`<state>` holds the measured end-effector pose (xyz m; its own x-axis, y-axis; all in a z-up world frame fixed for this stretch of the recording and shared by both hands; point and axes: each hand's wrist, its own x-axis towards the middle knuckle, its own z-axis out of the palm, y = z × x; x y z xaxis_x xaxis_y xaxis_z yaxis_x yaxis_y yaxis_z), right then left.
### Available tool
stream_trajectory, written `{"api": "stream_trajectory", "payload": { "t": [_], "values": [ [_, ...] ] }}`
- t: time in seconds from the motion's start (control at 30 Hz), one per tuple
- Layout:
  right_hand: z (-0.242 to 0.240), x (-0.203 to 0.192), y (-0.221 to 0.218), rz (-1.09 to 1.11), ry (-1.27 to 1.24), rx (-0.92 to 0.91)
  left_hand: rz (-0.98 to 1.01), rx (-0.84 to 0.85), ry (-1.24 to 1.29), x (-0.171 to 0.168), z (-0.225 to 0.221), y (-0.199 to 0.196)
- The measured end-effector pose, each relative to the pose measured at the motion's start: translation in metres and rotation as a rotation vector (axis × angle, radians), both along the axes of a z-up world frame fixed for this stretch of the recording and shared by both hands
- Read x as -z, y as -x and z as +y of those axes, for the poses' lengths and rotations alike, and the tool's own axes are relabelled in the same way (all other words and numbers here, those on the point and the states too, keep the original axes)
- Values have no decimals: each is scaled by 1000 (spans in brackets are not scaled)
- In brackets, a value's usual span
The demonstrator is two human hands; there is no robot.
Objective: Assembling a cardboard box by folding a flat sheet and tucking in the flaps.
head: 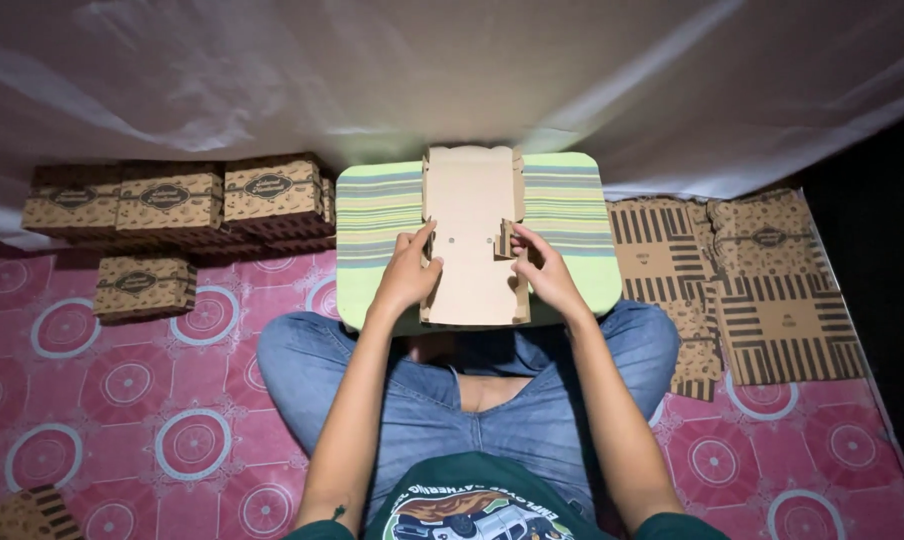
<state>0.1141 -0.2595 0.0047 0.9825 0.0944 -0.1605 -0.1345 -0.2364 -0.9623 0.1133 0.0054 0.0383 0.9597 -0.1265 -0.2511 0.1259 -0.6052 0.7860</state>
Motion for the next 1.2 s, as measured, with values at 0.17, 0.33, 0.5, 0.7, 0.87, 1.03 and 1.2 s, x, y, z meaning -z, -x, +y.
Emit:
{"api": "stream_trajectory", "payload": {
  "t": [0.17,0.33,0.5,0.7,0.87,1.03,1.2],
  "values": [
    [1,4,-8,-13,290,-93,4,-13,-1,2,0,0],
    [7,6,-7,-84,191,-45,-105,-121,75,-21,-9,16],
    [7,12,4,-216,38,21,-283,-171,186,-16,-14,24],
    [8,21,11,-312,-73,89,-273,-64,135,-26,-10,27],
    [10,4,16,-323,268,126,-337,12,-162,-2,-4,17],
    [2,0,17,-451,538,157,-491,-44,-402,32,-6,7],
    [1,-1,17,-544,539,159,-686,-6,-647,-16,-35,23]
  ]
}}
